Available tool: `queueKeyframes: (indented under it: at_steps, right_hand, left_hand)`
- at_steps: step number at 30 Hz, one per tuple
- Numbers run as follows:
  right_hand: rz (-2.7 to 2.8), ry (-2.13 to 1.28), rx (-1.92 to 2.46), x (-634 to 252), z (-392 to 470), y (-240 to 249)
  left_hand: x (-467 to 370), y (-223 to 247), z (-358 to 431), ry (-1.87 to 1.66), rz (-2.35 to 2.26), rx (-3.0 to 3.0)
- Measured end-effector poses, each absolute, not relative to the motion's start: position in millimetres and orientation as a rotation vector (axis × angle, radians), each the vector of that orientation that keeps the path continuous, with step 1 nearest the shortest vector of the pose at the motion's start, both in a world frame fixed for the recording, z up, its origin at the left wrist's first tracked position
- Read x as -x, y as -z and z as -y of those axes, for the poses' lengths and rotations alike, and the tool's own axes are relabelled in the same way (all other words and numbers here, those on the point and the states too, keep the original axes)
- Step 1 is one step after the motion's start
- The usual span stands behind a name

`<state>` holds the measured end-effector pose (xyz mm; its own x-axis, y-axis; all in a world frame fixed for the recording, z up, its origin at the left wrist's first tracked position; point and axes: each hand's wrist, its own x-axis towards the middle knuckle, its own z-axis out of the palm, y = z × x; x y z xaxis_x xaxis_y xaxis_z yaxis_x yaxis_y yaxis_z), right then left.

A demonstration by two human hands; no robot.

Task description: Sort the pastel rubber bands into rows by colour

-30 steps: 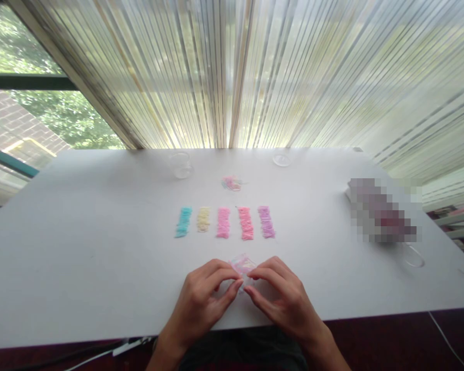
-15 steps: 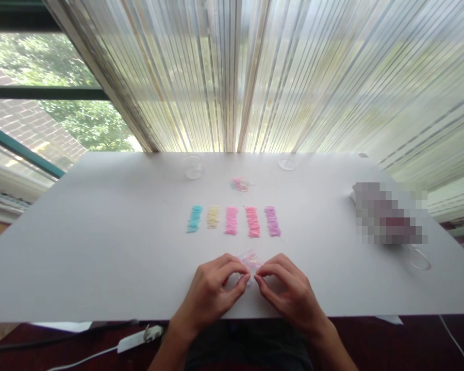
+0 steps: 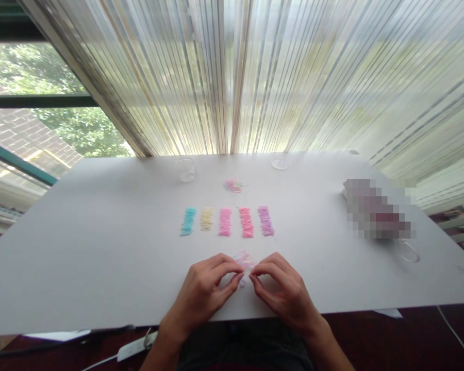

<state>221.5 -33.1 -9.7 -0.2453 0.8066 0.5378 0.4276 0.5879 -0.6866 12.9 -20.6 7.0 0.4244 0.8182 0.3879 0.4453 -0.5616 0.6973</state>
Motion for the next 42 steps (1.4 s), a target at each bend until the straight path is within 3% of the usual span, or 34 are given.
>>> queueKeyframes:
  at_steps: [8,15,42]
  right_hand:
    - [1.869,-0.527,1.006,-223,35,10]
    - [1.861,-0.541,1.023,-224,34,11]
    - [1.895,-0.698,1.065,-225,34,14]
  left_hand:
    - [2,-5,15,-0.990,-1.126,-2.208]
    - [44,-9,-12,-1.131,-1.485,-2.210]
    - [53,-13,-42,-0.833,-1.737,-2.186]
